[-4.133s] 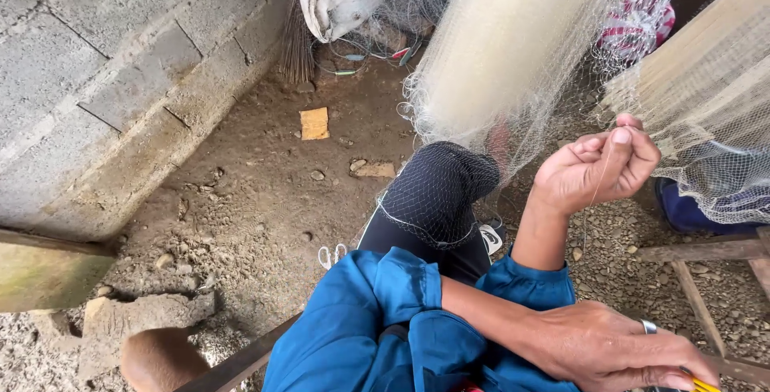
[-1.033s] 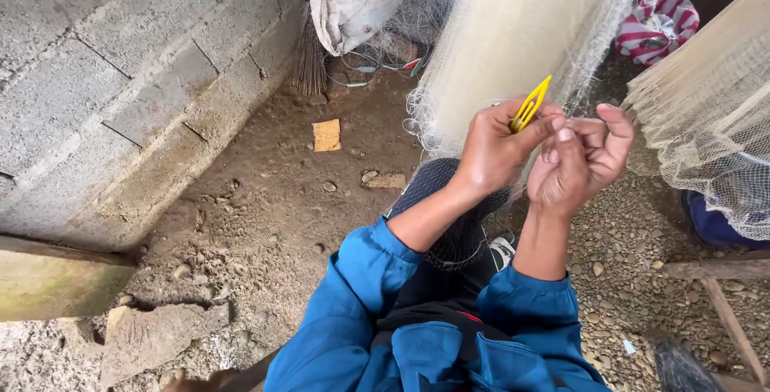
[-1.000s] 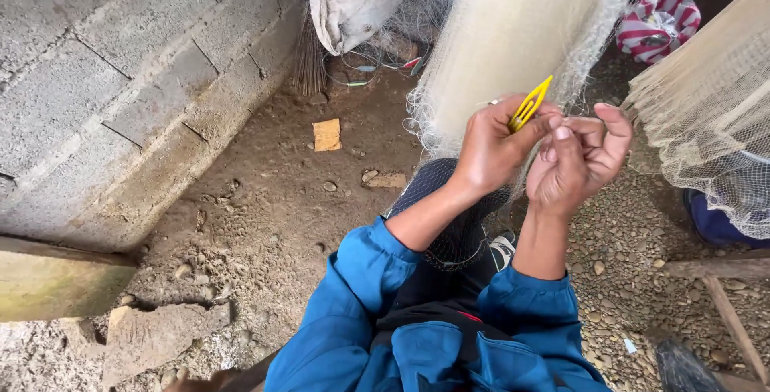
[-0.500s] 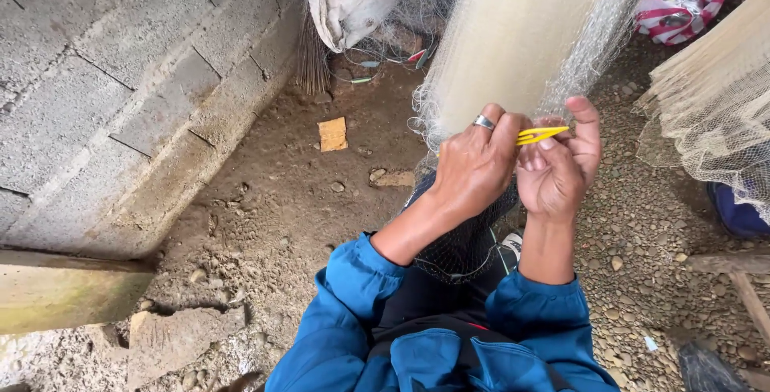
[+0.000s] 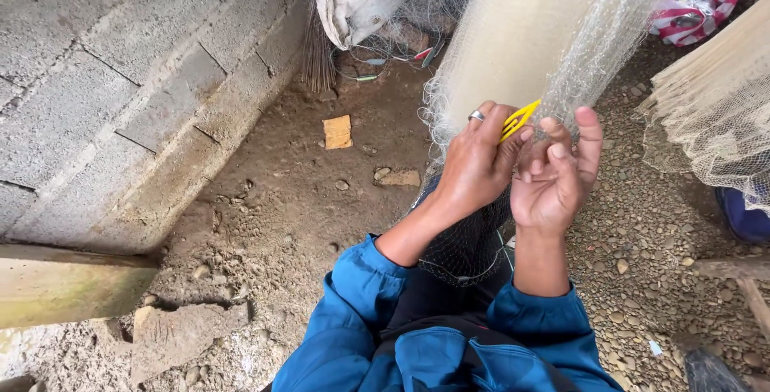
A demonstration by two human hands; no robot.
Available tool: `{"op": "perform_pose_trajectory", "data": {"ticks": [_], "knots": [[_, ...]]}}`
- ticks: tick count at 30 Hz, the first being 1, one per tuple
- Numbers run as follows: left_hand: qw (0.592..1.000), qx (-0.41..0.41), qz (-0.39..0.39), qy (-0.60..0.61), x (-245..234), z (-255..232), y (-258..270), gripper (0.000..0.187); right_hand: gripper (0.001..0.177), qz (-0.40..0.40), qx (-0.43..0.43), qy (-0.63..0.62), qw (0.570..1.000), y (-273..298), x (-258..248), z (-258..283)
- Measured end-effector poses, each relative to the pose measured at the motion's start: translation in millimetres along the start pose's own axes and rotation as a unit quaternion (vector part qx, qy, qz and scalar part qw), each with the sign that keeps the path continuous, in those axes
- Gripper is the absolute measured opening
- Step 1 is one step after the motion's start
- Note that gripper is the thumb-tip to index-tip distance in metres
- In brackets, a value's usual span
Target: Repairing or weaving a large white fishing net using a yellow net needle tool.
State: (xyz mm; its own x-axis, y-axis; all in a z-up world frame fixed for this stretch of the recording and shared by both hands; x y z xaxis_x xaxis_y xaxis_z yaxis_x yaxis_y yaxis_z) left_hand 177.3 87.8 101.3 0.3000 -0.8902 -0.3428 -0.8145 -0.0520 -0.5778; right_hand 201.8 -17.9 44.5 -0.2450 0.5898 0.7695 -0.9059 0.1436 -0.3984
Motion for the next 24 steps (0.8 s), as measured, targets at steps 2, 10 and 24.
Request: {"op": "perform_pose_trajectory", "data": {"ticks": [2, 10, 24], "knots": [[1.000, -0.003, -0.002, -0.011, -1.5, -2.6, 0.6, 0.013, 0.042, -0.013, -0.014, 0.028, 0.999, 1.8, 2.5, -1.7], [0.999, 0.015, -0.013, -0.051, -6.7, -10.3, 3.7, 0.012, 0.038, -0.068, -0.071, 0.114, 0.989, -3.3, -7.0, -3.4], [0.999, -0.004, 0.047, 0.008, 5.6, 5.3, 9.1, 0.012, 0.050, 0.070, -0.041, 0.030, 0.996, -10.7, -17.2, -9.2]]}}
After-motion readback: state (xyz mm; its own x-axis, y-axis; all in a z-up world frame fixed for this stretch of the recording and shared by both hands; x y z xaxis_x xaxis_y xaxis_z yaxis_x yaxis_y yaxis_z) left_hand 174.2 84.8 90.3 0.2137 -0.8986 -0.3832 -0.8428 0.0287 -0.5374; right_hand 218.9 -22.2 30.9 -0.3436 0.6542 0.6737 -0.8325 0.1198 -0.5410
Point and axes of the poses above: each hand's wrist, its own y-axis away from the middle knuckle, its own x-axis out of the palm, z = x × y, the point moved 5 cm from there along -y, towards the middle knuckle
